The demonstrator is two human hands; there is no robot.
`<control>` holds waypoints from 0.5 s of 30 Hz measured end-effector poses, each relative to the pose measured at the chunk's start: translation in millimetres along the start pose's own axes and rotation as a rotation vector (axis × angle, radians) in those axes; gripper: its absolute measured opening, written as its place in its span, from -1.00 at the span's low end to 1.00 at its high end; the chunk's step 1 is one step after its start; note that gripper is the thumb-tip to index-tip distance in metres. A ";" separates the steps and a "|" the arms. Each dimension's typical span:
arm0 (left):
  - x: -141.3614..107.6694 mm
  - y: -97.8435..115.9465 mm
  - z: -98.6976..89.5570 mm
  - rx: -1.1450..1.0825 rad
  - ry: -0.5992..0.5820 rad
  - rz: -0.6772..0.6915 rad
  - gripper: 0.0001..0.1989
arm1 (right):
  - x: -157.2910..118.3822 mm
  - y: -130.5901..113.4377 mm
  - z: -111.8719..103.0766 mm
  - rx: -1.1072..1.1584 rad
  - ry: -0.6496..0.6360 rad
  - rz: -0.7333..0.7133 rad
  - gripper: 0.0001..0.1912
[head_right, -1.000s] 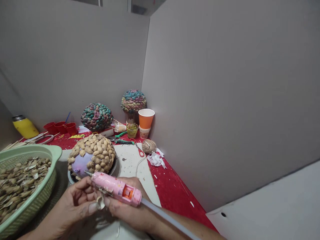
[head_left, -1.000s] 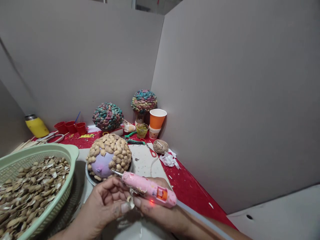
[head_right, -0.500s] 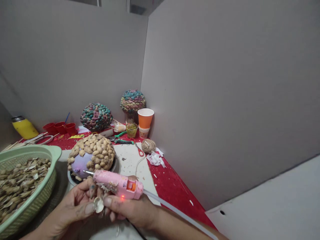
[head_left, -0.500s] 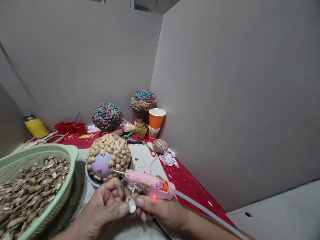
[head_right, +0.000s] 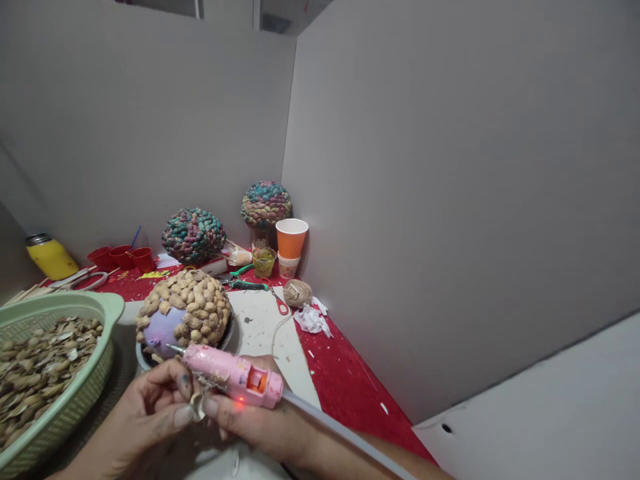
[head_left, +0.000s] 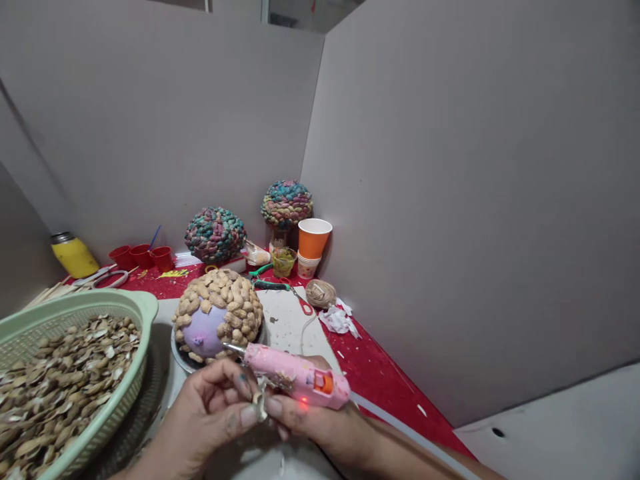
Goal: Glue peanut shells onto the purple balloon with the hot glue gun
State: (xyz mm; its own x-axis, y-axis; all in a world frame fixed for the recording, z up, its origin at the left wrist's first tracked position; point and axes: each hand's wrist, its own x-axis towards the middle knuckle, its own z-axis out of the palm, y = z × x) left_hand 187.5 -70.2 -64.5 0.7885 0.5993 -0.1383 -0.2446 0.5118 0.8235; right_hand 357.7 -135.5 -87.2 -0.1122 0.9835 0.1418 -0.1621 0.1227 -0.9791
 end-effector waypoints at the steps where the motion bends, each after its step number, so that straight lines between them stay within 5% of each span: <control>1: -0.2 -1.3 -1.0 0.019 0.015 0.001 -0.76 | 0.0 -0.7 0.1 -0.021 0.006 -0.004 -0.60; 15: 0.0 -6.2 -7.8 0.168 0.089 0.099 -0.72 | 4.3 -16.2 9.9 -0.043 0.036 -0.022 -0.59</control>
State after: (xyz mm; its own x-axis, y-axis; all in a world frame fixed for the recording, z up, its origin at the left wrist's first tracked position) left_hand 184.6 -68.5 -73.9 0.7101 0.6978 -0.0939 -0.2155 0.3424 0.9145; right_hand 350.1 -134.6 -69.3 -0.0734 0.9846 0.1586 -0.1222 0.1489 -0.9813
